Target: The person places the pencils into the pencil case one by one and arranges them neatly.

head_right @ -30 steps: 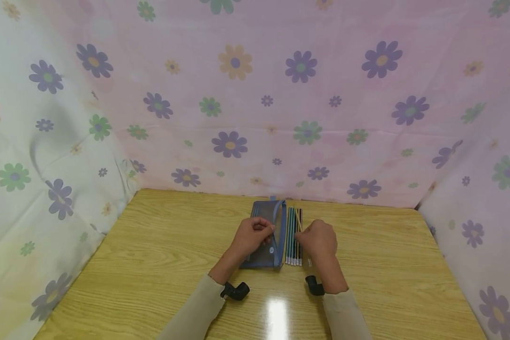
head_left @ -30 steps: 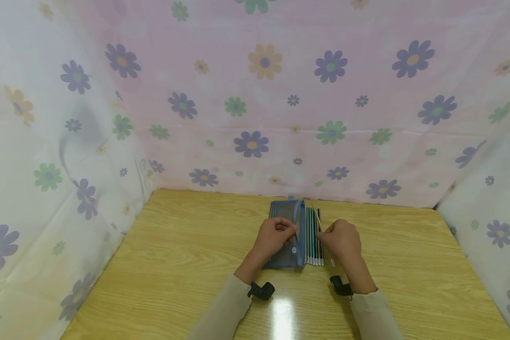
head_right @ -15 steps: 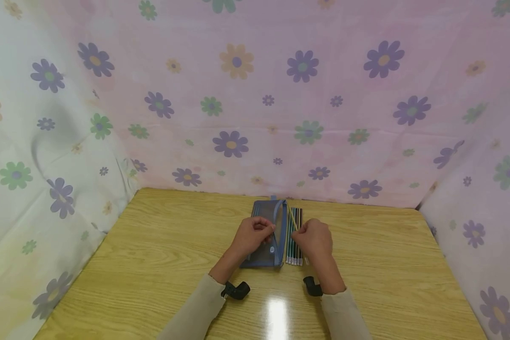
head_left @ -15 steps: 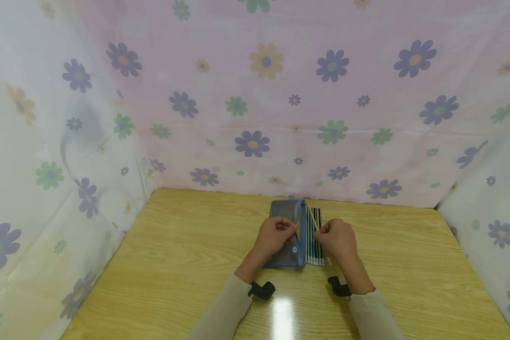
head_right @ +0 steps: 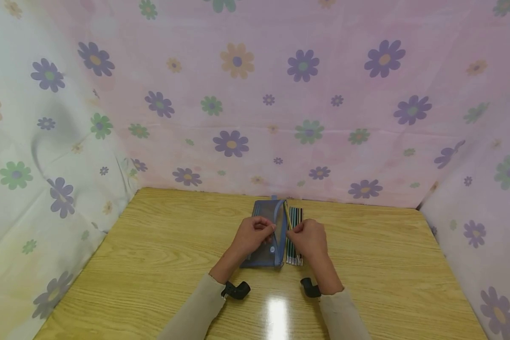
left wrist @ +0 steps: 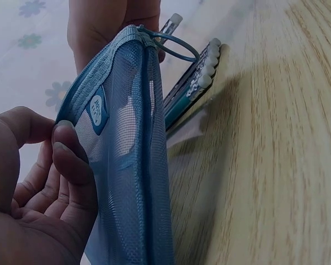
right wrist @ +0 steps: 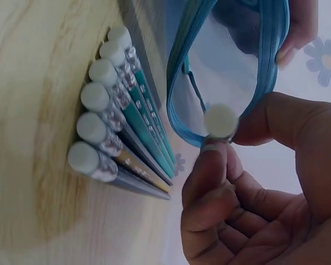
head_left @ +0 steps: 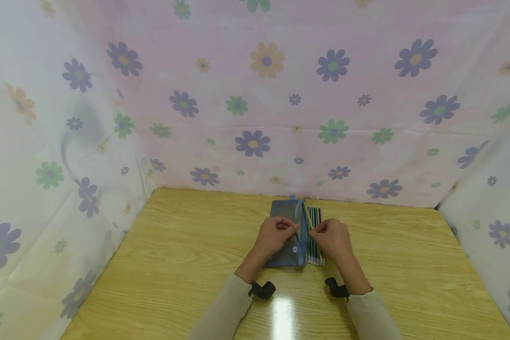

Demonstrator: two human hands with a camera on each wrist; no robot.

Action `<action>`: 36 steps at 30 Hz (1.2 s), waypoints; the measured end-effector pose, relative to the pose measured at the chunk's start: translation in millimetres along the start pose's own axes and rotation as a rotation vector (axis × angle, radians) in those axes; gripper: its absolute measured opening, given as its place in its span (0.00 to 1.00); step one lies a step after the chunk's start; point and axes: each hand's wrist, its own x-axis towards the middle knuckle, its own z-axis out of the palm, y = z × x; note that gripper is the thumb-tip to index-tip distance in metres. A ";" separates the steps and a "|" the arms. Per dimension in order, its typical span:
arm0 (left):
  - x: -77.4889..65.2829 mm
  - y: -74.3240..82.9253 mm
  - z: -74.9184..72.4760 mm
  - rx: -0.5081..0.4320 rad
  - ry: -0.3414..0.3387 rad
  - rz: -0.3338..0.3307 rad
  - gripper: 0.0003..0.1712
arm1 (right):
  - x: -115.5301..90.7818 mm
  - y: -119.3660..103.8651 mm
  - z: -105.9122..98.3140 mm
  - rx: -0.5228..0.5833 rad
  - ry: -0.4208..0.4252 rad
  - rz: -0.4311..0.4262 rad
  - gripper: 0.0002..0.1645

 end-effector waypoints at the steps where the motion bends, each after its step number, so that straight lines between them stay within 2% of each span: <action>1: 0.0 -0.3 0.0 -0.001 -0.001 0.001 0.08 | 0.1 -0.1 0.4 0.009 0.000 0.004 0.08; 8: 0.1 -1.2 -0.5 0.012 -0.011 0.007 0.09 | 1.3 0.5 3.9 0.092 -0.013 0.051 0.09; 17: -0.5 -0.4 -0.9 0.019 -0.018 0.007 0.09 | 3.7 0.2 10.0 0.287 -0.083 0.173 0.14; 24: -2.0 0.7 0.4 0.032 -0.006 0.011 0.11 | 2.5 -1.2 15.0 0.421 -0.078 0.181 0.12; 29: -2.8 2.3 1.2 0.018 -0.006 0.013 0.11 | 0.9 -4.2 16.2 0.454 -0.065 0.171 0.12; 36: -3.5 3.9 1.0 0.010 -0.015 0.009 0.11 | -0.4 -7.0 16.9 0.438 -0.066 0.177 0.12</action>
